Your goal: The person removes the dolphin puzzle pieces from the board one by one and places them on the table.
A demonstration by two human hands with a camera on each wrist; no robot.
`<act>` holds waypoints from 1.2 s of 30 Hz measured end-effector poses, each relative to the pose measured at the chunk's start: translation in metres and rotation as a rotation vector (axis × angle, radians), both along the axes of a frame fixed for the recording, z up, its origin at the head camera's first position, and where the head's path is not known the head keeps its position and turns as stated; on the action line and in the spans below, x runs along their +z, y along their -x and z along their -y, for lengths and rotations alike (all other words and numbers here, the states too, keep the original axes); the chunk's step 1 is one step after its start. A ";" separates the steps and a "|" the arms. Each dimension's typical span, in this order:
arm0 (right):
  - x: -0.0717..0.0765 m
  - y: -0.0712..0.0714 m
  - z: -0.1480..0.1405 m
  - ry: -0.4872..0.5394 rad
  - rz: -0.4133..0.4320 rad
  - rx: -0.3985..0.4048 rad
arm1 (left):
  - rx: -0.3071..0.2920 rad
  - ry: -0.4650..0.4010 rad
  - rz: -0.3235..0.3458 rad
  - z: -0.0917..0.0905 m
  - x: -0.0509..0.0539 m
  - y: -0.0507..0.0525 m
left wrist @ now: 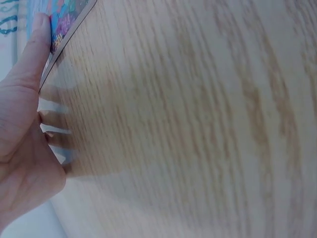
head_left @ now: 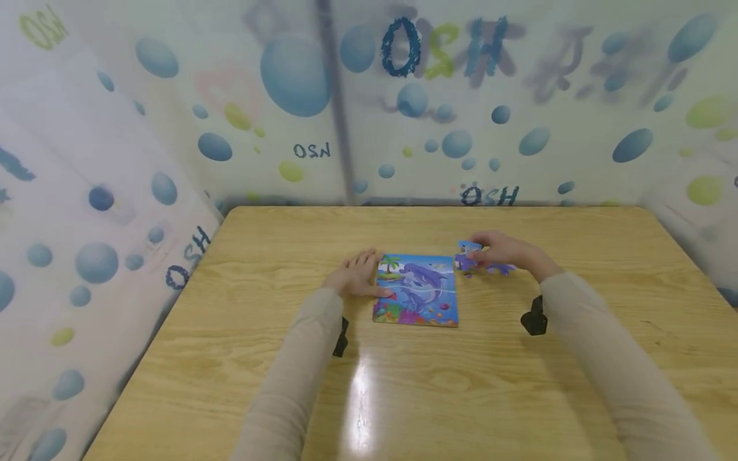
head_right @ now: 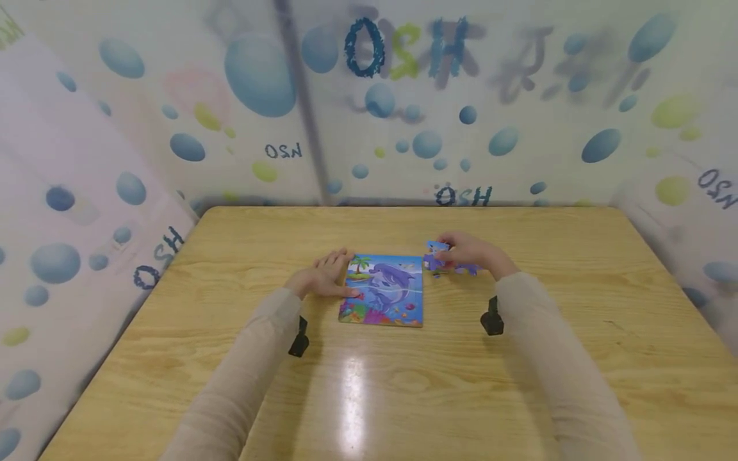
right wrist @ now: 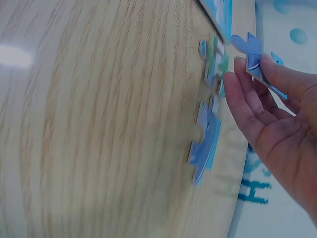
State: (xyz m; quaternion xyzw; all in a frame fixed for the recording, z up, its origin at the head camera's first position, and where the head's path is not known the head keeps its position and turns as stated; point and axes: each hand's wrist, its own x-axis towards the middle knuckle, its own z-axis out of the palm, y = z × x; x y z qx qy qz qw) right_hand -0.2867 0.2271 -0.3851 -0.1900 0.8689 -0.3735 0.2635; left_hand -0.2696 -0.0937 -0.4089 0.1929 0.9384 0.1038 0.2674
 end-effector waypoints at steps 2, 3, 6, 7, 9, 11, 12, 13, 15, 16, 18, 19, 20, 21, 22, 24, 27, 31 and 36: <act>-0.002 0.000 -0.009 0.003 0.012 -0.033 | 0.001 0.005 0.000 0.000 0.000 -0.001; -0.003 -0.001 -0.013 0.000 0.012 -0.046 | 0.002 0.006 0.001 0.000 0.000 -0.002; -0.003 -0.004 -0.025 -0.015 0.000 -0.082 | 0.000 0.004 -0.001 0.001 0.000 -0.003; -0.003 -0.005 -0.028 -0.018 -0.006 -0.088 | -0.001 0.003 -0.002 0.001 0.000 -0.003; -0.002 -0.008 -0.036 -0.022 -0.021 -0.098 | -0.002 -0.001 -0.004 0.001 0.000 -0.002; -0.002 -0.009 -0.044 -0.014 -0.021 -0.107 | -0.002 -0.008 -0.004 0.002 -0.001 -0.002; -0.003 -0.009 -0.048 -0.007 -0.016 -0.114 | -0.002 -0.010 -0.003 0.002 -0.001 -0.002; -0.004 -0.009 -0.052 -0.007 -0.012 -0.122 | 0.002 -0.014 -0.001 0.002 -0.001 -0.001; -0.006 -0.010 -0.060 -0.018 -0.020 -0.139 | 0.001 -0.010 -0.002 0.002 -0.001 -0.001; -0.006 -0.010 -0.065 -0.022 -0.024 -0.145 | 0.001 -0.008 -0.002 0.002 -0.002 0.000; -0.008 -0.011 -0.073 -0.036 -0.041 -0.152 | 0.001 -0.006 -0.006 0.002 -0.004 0.001; -0.008 -0.011 -0.077 -0.043 -0.047 -0.154 | -0.001 -0.005 -0.008 0.002 -0.004 0.001; -0.009 -0.011 -0.080 -0.044 -0.053 -0.153 | -0.004 -0.003 -0.009 0.002 -0.004 0.001; -0.010 -0.012 -0.084 -0.046 -0.058 -0.153 | -0.004 -0.004 -0.008 0.002 -0.004 0.001; -0.010 -0.013 -0.086 -0.048 -0.057 -0.153 | 0.000 -0.012 -0.006 0.002 -0.002 0.000; -0.011 -0.013 -0.091 -0.065 -0.052 -0.160 | 0.003 -0.020 -0.004 0.002 -0.001 -0.001; -0.013 -0.015 -0.095 -0.102 -0.047 -0.175 | 0.003 -0.017 0.000 0.002 0.001 -0.002; -0.017 -0.017 -0.099 -0.144 -0.034 -0.188 | 0.000 -0.012 0.004 0.002 0.001 -0.003; -0.022 -0.016 -0.100 -0.167 -0.058 -0.183 | 0.004 -0.021 0.006 0.001 0.003 -0.003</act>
